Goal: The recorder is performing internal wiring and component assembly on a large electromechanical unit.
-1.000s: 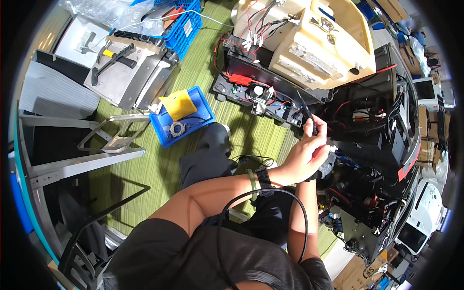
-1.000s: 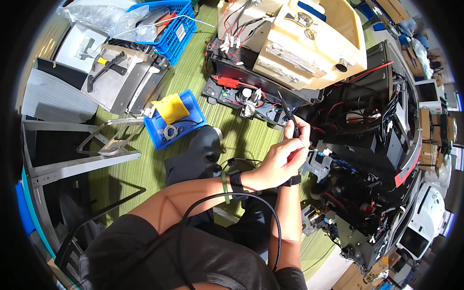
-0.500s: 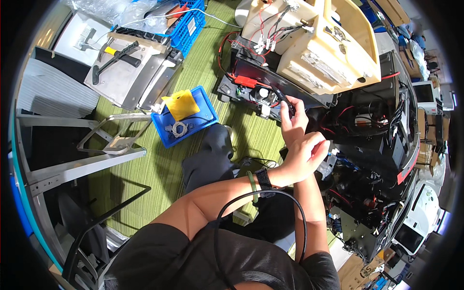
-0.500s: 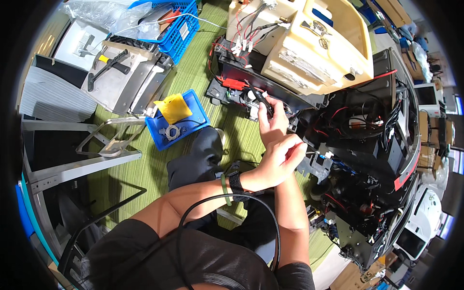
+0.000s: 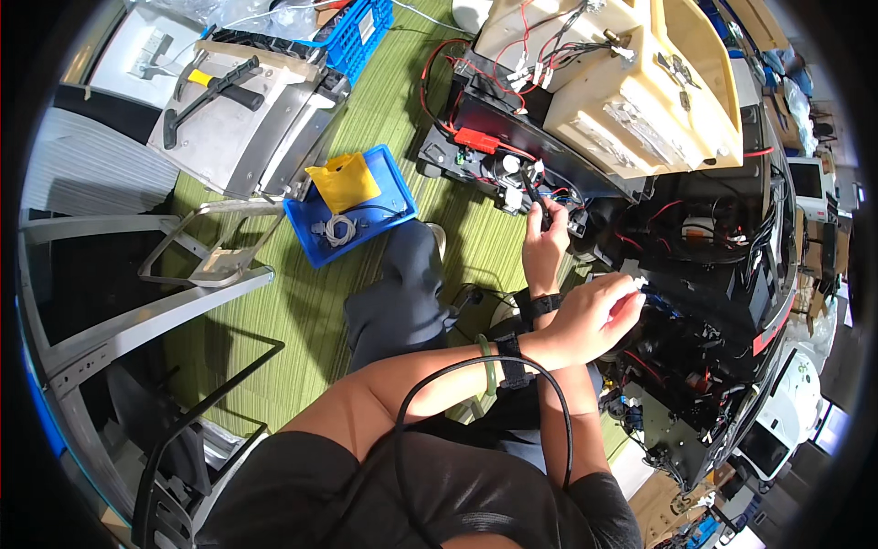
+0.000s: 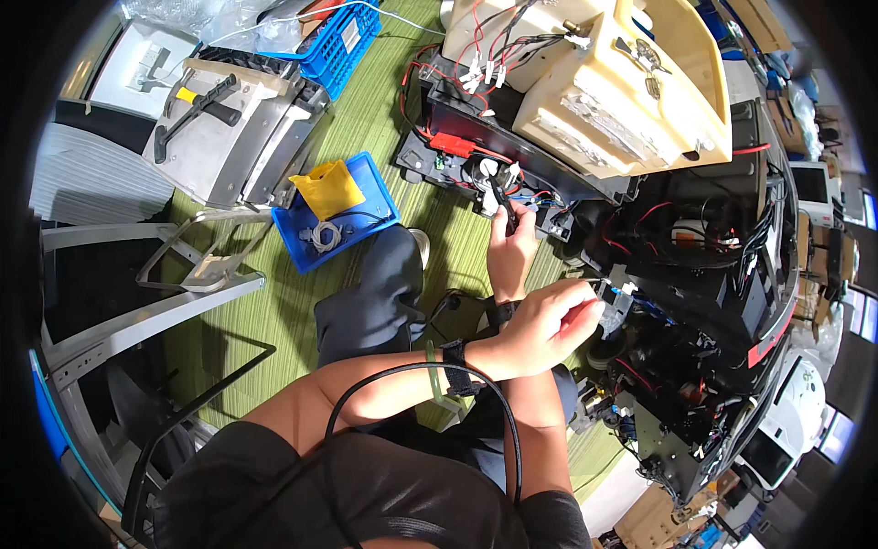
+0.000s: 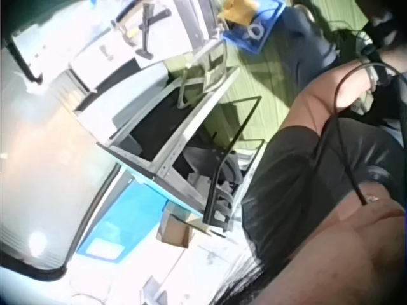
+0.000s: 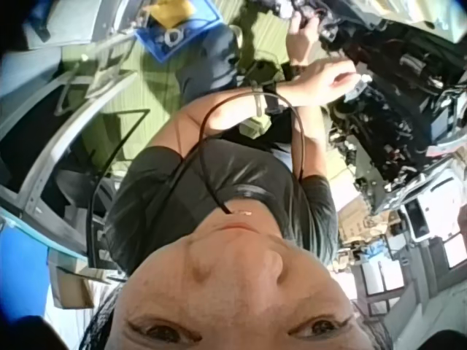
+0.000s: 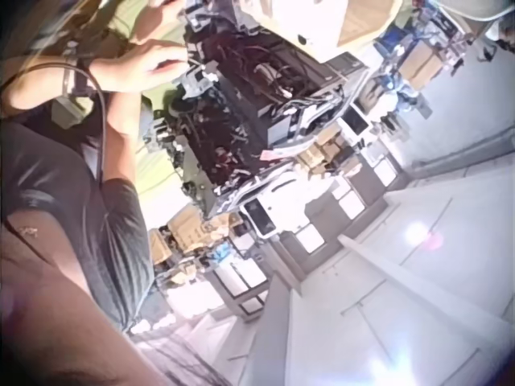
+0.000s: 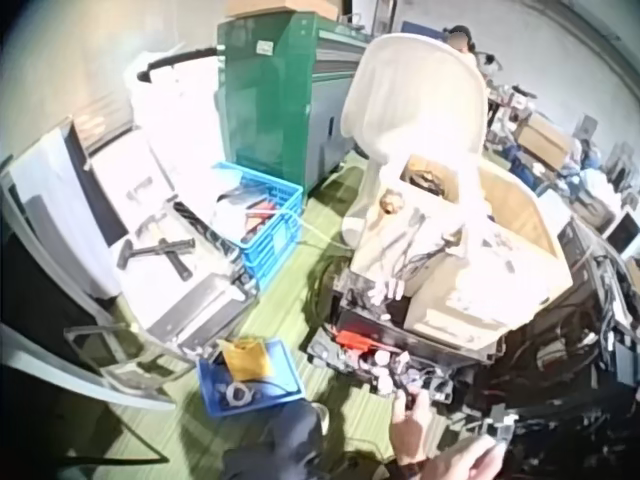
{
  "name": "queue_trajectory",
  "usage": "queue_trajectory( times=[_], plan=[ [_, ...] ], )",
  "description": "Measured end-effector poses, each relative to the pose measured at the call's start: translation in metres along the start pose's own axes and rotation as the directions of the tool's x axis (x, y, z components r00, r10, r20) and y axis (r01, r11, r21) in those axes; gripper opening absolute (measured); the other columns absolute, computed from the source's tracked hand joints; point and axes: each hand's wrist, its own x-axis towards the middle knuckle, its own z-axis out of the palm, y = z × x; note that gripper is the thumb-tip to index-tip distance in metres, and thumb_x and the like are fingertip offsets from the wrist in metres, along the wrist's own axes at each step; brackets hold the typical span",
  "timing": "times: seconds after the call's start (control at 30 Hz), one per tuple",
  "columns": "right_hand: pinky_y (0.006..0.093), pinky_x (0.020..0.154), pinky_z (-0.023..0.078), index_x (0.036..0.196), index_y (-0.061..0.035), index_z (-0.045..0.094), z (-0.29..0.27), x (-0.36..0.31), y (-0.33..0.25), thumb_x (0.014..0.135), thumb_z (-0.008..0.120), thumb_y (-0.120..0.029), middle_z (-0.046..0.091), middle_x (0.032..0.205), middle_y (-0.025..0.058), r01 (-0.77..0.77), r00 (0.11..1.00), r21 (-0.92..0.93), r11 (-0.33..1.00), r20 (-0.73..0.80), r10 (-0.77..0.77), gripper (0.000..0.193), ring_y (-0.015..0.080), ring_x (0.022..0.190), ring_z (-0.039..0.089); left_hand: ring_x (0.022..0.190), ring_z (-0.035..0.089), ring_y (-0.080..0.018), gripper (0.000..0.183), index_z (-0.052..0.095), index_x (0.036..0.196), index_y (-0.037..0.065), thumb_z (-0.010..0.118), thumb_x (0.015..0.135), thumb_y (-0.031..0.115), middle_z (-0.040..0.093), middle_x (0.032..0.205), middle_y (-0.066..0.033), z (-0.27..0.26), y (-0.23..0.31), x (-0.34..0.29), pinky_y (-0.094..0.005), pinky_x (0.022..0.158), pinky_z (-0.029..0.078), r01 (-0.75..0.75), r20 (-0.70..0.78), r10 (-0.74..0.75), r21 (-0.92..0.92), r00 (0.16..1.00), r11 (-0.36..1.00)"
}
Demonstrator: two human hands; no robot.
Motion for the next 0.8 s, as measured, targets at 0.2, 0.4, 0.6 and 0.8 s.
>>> queue_trajectory(
  times=[0.2, 0.4, 0.6, 0.8],
  plan=[
    [0.02, 0.063, 0.043, 0.104, 0.0018, 0.056, 0.009, 0.027, -0.032, 0.088, 0.058, -0.011, 0.059, 0.08, 0.0026, 0.078, 0.99, 0.092, 0.993, -0.126, -0.066, 0.021, 0.0057, 0.066, 0.05, 0.053, 0.045, -0.0166, 0.01, 0.05, 0.08, 0.001, 0.057, 0.085, 0.005, 0.045, 0.066, -0.0072, -0.005, 0.003, 0.005, -0.0288, 0.049, 0.036, -0.003, -0.041, 0.002, -0.035, 0.999, 0.999],
    [0.0177, 0.061, 0.042, 0.103, 0.0011, 0.056, 0.009, 0.034, -0.054, 0.088, 0.058, -0.009, 0.057, 0.08, 0.0011, 0.148, 0.972, 0.093, 0.985, -0.198, -0.128, 0.018, 0.0038, 0.065, 0.049, 0.054, 0.045, -0.0154, 0.01, 0.049, 0.081, 0.0, 0.056, 0.086, 0.005, 0.045, 0.067, -0.007, -0.012, 0.007, 0.008, -0.0286, 0.05, 0.036, 0.057, -0.054, -0.061, -0.061, 0.997, 0.996],
    [0.0176, 0.058, 0.041, 0.105, 0.0016, 0.053, 0.007, 0.047, -0.07, 0.088, 0.058, -0.007, 0.054, 0.081, 0.0013, 0.131, 0.974, 0.234, 0.963, -0.213, -0.081, 0.02, 0.004, 0.063, 0.048, 0.052, 0.049, -0.0221, 0.012, 0.048, 0.079, 0.002, 0.056, 0.085, 0.007, 0.046, 0.065, -0.0094, -0.013, 0.009, 0.011, -0.0325, 0.048, 0.037, 0.048, -0.093, -0.058, -0.101, 0.994, 0.994],
    [0.0176, 0.06, 0.041, 0.105, 0.0018, 0.053, 0.01, 0.054, -0.077, 0.089, 0.058, -0.01, 0.054, 0.082, 0.0019, 0.142, 0.964, 0.221, 0.965, -0.254, -0.083, 0.021, 0.0038, 0.067, 0.047, 0.055, 0.046, -0.0139, 0.009, 0.05, 0.081, 0.0, 0.056, 0.086, 0.005, 0.047, 0.068, -0.0064, -0.021, 0.015, 0.012, -0.0279, 0.05, 0.037, 0.052, -0.085, -0.057, -0.065, 0.995, 0.997]
  ],
)
